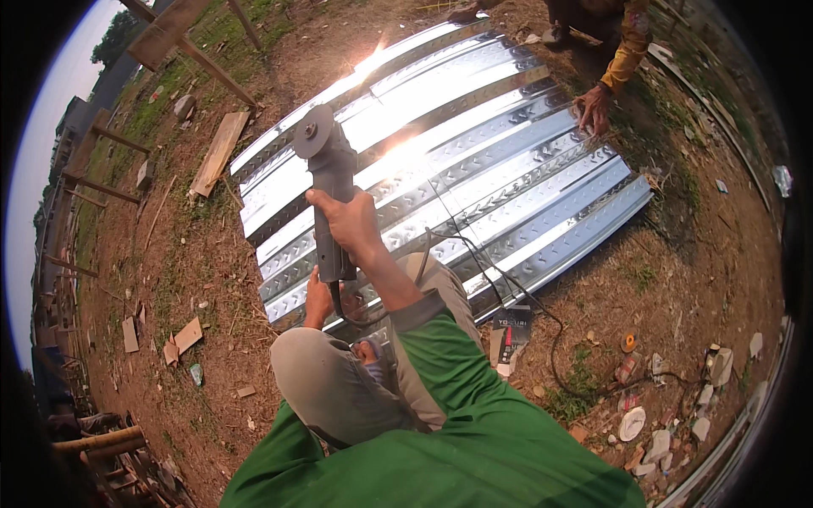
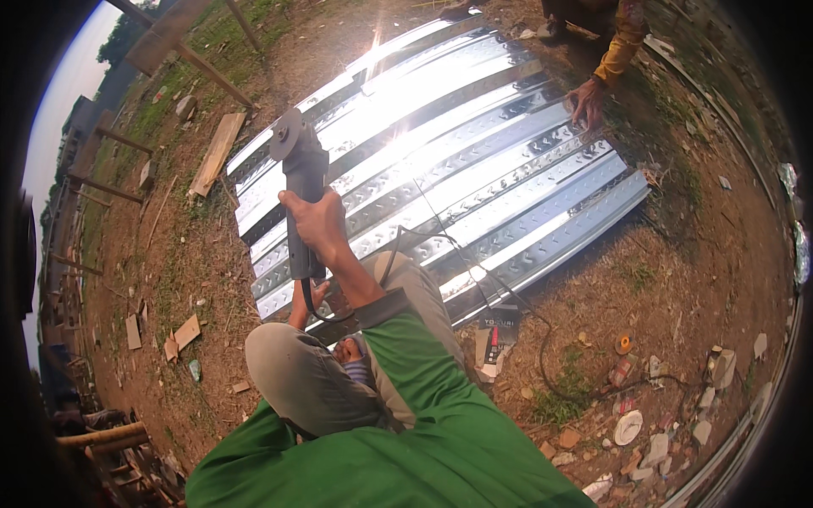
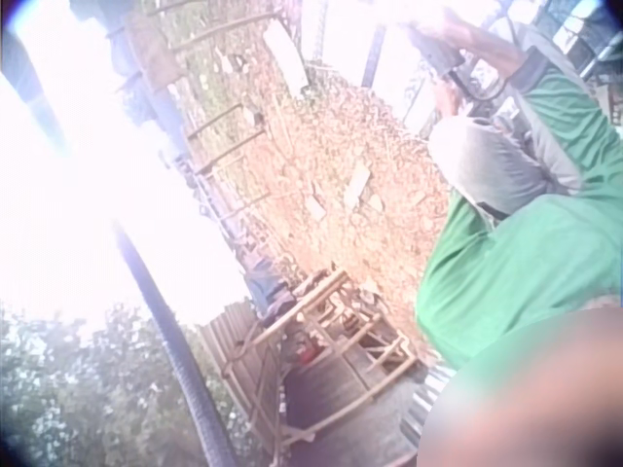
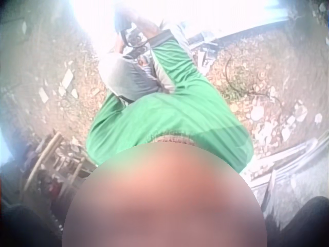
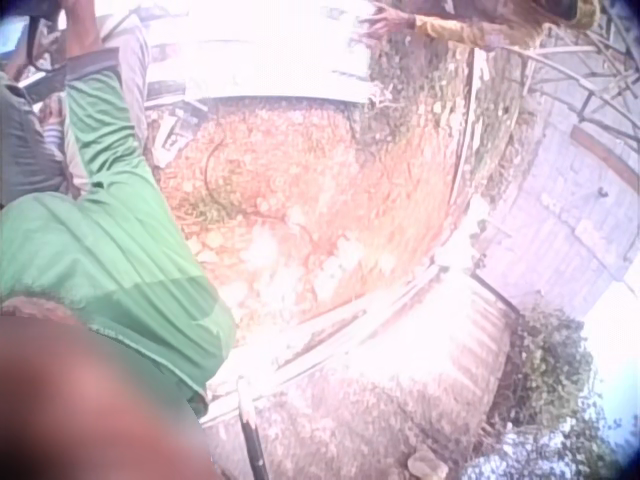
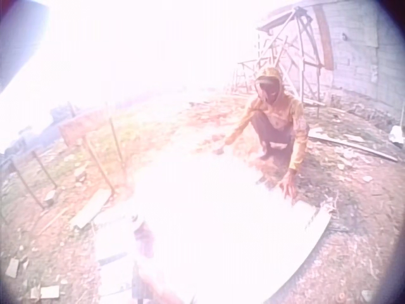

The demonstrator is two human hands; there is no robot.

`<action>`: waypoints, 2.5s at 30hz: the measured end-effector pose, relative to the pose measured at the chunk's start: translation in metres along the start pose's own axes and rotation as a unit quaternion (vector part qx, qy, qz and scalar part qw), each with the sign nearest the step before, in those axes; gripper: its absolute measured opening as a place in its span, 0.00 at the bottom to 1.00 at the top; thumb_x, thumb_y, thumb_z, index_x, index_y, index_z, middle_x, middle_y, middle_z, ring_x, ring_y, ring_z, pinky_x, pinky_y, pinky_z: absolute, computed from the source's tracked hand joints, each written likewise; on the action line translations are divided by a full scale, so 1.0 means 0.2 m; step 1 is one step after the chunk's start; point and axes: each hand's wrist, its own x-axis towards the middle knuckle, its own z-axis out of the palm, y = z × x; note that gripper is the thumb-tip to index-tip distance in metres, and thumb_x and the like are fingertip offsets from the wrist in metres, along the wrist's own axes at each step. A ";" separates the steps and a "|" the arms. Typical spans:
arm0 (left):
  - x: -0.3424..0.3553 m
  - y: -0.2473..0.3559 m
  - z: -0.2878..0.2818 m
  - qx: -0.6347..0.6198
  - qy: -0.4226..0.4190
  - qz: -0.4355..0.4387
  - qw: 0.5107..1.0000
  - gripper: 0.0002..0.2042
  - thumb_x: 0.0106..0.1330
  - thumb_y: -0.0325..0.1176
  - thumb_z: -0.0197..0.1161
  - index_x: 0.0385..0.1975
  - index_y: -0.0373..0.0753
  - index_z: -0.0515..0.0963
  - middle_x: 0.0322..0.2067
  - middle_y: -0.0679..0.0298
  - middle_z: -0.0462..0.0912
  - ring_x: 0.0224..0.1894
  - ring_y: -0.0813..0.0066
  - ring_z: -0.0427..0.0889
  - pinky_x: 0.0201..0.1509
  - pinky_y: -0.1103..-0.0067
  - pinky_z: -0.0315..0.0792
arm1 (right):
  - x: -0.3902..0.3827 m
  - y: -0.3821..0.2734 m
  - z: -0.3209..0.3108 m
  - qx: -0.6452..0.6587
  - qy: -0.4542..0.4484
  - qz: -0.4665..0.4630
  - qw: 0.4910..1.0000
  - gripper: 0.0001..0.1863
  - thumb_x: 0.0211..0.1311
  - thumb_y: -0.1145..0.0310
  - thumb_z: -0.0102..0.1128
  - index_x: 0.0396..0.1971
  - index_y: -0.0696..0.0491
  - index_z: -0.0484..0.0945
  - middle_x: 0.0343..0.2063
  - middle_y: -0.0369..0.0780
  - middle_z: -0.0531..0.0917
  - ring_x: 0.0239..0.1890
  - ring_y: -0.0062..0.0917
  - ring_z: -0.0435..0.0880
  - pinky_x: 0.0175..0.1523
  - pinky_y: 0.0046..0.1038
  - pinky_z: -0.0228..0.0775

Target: The person positions a corrugated metal sheet on the ground, measures and marks it, then uses an angle grinder to cut along the marked line. Another person assists by holding the sheet steady during cutting.

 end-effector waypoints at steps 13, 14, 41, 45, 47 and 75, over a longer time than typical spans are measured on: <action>0.02 0.10 0.23 0.054 -0.113 -0.013 0.992 0.38 0.78 0.45 0.65 0.81 0.33 0.61 0.79 0.49 0.67 0.80 0.55 0.66 0.84 0.62 0.59 | 0.01 -0.07 -0.06 0.045 0.000 -0.004 0.999 0.16 0.68 0.62 0.76 0.39 0.61 0.85 0.24 0.39 0.84 0.19 0.25 0.86 0.23 0.29 0.79; 0.03 0.10 0.30 0.067 -0.141 -0.011 0.988 0.38 0.78 0.45 0.66 0.81 0.33 0.61 0.79 0.49 0.67 0.80 0.55 0.66 0.84 0.62 0.59 | 0.00 -0.10 -0.07 0.054 0.005 -0.006 0.999 0.16 0.68 0.62 0.76 0.40 0.61 0.85 0.24 0.39 0.85 0.19 0.26 0.86 0.23 0.30 0.79; 0.99 -0.23 -0.45 0.604 0.224 0.050 0.763 0.36 0.78 0.56 0.54 0.81 0.44 0.65 0.82 0.48 0.59 0.84 0.42 0.54 0.84 0.39 0.46 | 0.60 -0.20 -1.33 -0.546 0.073 0.087 0.830 0.28 0.55 0.54 0.84 0.42 0.64 0.87 0.31 0.44 0.90 0.31 0.26 0.89 0.38 0.33 0.81; 0.98 -0.23 -0.43 0.578 0.247 0.078 0.773 0.33 0.76 0.51 0.55 0.79 0.46 0.68 0.82 0.53 0.61 0.84 0.46 0.56 0.84 0.42 0.51 | 0.60 -0.06 -1.34 -0.563 0.081 0.122 0.814 0.27 0.55 0.54 0.84 0.42 0.64 0.88 0.33 0.45 0.91 0.33 0.28 0.90 0.40 0.34 0.82; 0.98 -0.22 -0.42 0.571 0.249 0.072 0.779 0.33 0.74 0.48 0.57 0.78 0.46 0.69 0.81 0.54 0.63 0.84 0.47 0.57 0.84 0.44 0.53 | 0.58 -0.08 -1.31 -0.577 0.077 0.137 0.801 0.29 0.54 0.53 0.85 0.43 0.63 0.88 0.33 0.46 0.92 0.35 0.30 0.91 0.42 0.35 0.82; 0.99 -0.25 -0.42 0.571 0.265 0.077 0.773 0.38 0.64 0.39 0.60 0.79 0.50 0.67 0.82 0.58 0.62 0.85 0.48 0.56 0.85 0.46 0.55 | 1.01 -0.03 -1.13 -0.732 -0.012 0.211 0.648 0.36 0.53 0.47 0.80 0.49 0.65 0.86 0.40 0.56 0.92 0.44 0.45 0.94 0.50 0.42 0.84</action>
